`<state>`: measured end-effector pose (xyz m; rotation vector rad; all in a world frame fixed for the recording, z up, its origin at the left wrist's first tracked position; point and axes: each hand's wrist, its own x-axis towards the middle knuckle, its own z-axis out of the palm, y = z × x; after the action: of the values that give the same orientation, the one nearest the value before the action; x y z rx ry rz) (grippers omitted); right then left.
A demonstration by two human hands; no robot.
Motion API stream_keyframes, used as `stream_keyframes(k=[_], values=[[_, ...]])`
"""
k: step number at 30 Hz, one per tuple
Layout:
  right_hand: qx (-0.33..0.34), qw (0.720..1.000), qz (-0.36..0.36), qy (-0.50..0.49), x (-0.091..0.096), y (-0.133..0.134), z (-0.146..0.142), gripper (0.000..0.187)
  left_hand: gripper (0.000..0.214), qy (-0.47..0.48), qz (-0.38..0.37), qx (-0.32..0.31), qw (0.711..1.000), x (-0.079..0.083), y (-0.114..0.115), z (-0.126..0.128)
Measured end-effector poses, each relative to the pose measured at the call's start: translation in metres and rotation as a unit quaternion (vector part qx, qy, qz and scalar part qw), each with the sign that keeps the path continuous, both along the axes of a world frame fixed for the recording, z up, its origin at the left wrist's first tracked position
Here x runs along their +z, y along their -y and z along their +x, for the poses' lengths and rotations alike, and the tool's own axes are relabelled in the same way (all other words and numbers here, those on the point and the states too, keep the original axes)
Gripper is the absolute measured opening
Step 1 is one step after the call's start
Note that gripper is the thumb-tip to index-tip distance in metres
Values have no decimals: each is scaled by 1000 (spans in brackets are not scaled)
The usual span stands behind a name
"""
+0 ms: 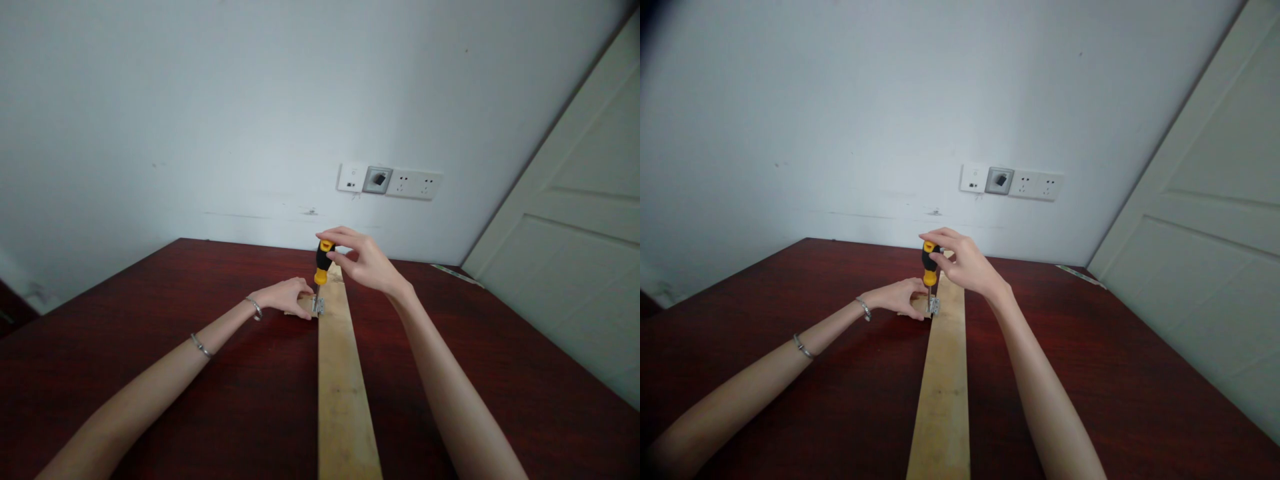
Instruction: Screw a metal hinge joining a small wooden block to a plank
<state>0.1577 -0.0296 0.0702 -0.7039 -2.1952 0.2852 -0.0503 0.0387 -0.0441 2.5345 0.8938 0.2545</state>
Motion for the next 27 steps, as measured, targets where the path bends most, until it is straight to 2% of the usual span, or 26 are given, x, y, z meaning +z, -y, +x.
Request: stream_keyframes(k=[4,6,12,16,19,23,27], values=[[-34,999,24,-14,-3,-2,-1,27,51,-6,35,10,999,0,0,1],[-43,999,27,-16,-4,-3,-2,29,51,-8,42,14,999,0,0,1],[-2,1000,9,24,2,1,0,43,51,-7,44,9,999,-1,0,1],[-29,999,34,24,2,-1,1,29,51,-9,55,3,998,-1,-1,1],[-51,997,47,25,0,-2,2,26,52,-14,59,3,998,-1,0,1],[-61,997,49,28,1,0,3,31,54,-23,63,9,998,-2,-1,0],[-40,997,42,57,5,4,7,43,55,-29,59,12,998,-1,-1,0]])
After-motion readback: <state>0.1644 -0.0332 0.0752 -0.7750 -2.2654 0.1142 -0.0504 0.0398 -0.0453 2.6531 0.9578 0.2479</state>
